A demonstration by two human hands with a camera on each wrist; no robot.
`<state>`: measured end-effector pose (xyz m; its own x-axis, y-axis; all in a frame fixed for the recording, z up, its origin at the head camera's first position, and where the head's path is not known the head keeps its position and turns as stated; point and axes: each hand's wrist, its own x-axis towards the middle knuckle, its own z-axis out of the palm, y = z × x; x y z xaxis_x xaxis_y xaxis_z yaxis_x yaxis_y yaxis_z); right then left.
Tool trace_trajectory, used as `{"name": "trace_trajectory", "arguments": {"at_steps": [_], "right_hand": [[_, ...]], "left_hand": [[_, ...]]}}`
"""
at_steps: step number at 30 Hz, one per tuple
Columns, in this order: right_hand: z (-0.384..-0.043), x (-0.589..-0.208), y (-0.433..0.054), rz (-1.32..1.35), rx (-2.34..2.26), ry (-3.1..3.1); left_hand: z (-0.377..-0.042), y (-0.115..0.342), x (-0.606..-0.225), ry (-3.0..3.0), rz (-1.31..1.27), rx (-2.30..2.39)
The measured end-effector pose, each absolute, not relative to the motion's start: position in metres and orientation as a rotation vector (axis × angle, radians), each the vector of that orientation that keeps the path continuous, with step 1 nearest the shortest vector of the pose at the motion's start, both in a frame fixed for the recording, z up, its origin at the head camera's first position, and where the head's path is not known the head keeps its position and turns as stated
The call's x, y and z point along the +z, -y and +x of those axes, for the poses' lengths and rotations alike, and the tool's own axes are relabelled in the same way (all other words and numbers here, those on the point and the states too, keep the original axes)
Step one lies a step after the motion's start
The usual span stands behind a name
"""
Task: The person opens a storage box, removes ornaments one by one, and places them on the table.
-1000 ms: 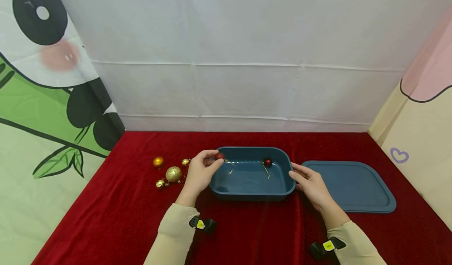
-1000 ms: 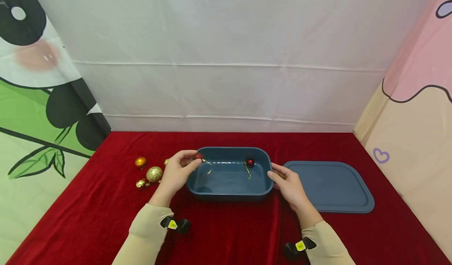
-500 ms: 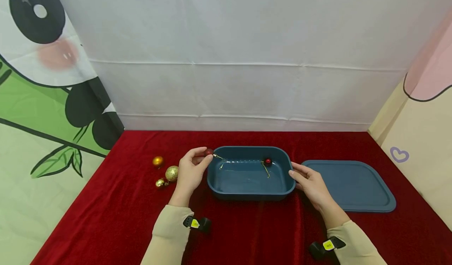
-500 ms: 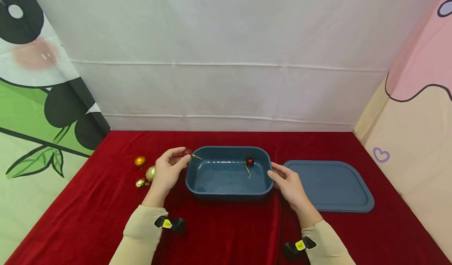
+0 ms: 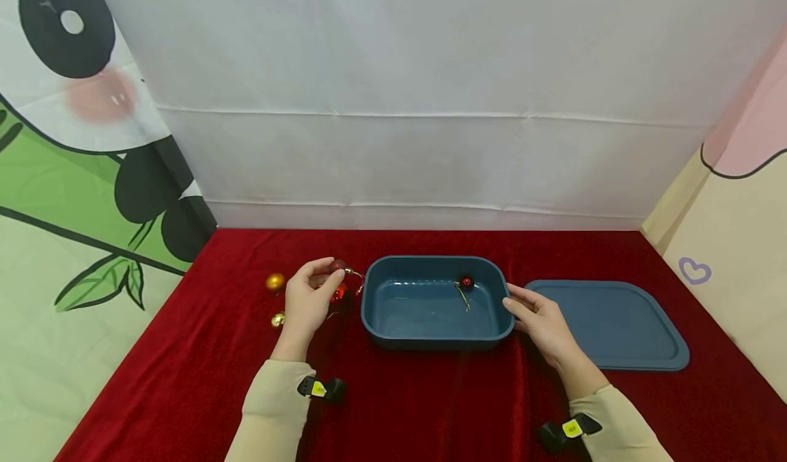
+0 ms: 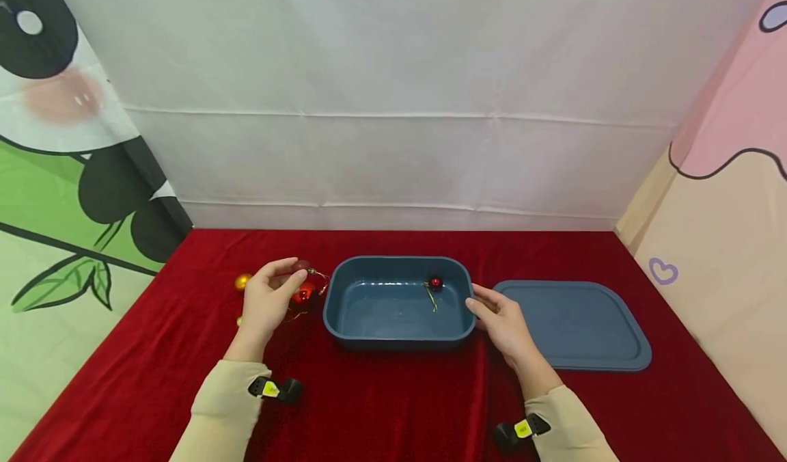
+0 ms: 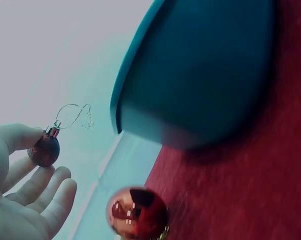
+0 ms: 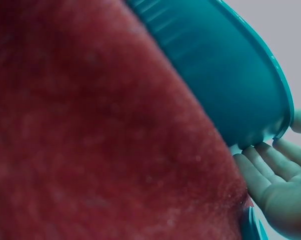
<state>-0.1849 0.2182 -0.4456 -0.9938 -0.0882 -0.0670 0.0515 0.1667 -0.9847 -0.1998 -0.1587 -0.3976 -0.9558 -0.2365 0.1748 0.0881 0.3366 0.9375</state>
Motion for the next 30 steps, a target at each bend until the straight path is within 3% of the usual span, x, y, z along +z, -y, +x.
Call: {"name": "trace_trajectory", "arguments": {"at_steps": [10, 20, 30], "right_hand": [[-0.184, -0.444, -0.215, -0.028, -1.963, -2.308], [-0.183, -0.443, -0.215, -0.029, -1.953, -2.314], [-0.183, -0.442, -0.215, -0.047, -1.964, -2.303]], "left_hand": [[-0.203, 0.187, -0.399, 2.356, 0.251, -1.592], [-0.207, 0.217, -0.402, 2.538, 0.151, -1.39], [-0.21, 0.229, -0.404, 2.587, 0.225, -1.283]]}}
